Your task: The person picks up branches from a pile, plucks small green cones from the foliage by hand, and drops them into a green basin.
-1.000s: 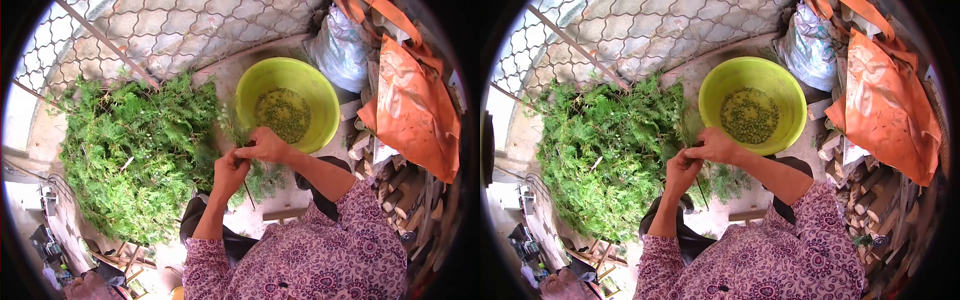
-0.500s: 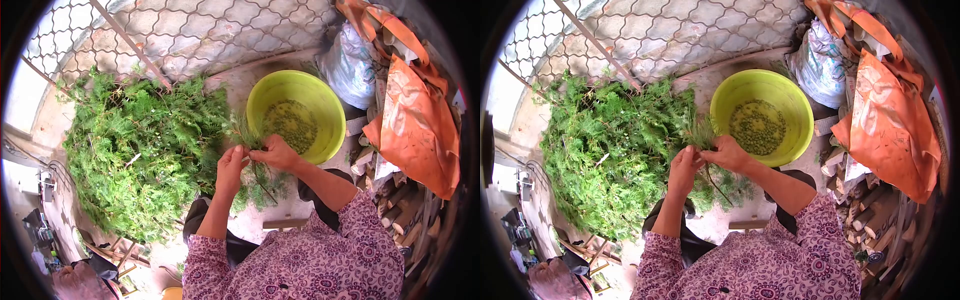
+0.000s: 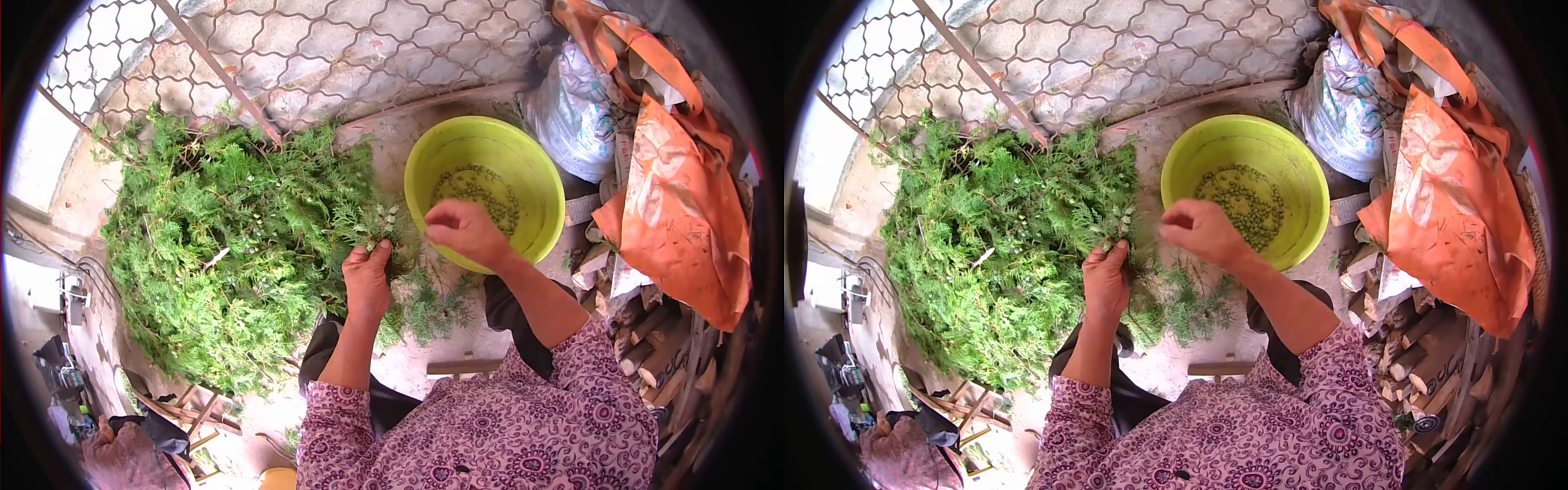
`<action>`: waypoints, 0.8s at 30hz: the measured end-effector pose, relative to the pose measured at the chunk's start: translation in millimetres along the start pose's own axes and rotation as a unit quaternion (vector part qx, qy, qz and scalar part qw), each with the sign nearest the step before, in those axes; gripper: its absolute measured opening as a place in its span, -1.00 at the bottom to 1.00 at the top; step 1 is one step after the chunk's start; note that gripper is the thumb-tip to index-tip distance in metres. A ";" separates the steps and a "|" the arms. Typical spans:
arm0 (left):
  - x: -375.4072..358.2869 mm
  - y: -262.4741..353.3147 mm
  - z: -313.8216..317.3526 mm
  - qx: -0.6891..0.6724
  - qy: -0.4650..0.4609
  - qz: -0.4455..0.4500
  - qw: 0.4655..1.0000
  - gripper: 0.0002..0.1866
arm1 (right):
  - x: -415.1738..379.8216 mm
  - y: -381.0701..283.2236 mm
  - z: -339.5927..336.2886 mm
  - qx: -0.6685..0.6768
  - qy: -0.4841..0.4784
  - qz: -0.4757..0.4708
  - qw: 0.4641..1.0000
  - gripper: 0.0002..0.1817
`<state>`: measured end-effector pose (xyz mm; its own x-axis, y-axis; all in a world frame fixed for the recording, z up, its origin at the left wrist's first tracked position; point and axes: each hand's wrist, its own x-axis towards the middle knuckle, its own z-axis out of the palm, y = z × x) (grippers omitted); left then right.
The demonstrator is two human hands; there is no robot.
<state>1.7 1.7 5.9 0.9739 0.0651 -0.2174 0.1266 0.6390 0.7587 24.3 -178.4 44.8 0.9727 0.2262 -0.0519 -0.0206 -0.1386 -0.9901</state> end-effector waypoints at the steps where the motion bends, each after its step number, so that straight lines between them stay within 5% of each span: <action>1: -0.4 -1.1 -0.4 0.000 0.001 -0.002 1.000 -0.93 | 0.2 -1.8 -1.0 0.000 0.000 0.002 1.000 -0.84; 3: -1.8 -2.5 -1.7 0.033 -0.026 -0.020 0.999 -0.91 | -0.4 -6.6 -0.8 0.096 -0.016 0.004 0.995 -0.78; 9: -6.3 -8.4 4.7 0.066 -0.057 -0.007 0.996 -0.86 | 0.6 0.4 19.2 0.041 0.023 -0.003 0.999 -0.62; 24: -11.2 -7.4 10.6 0.047 -0.044 -0.013 0.998 -0.89 | -1.8 0.0 27.2 0.023 0.023 -0.021 0.999 -0.78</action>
<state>-8.1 -11.9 9.2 0.9824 -0.0213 -0.1857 0.1651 0.5646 0.8087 16.3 -152.6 41.4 0.9826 0.1857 -0.0048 0.0113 -0.0855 -0.9963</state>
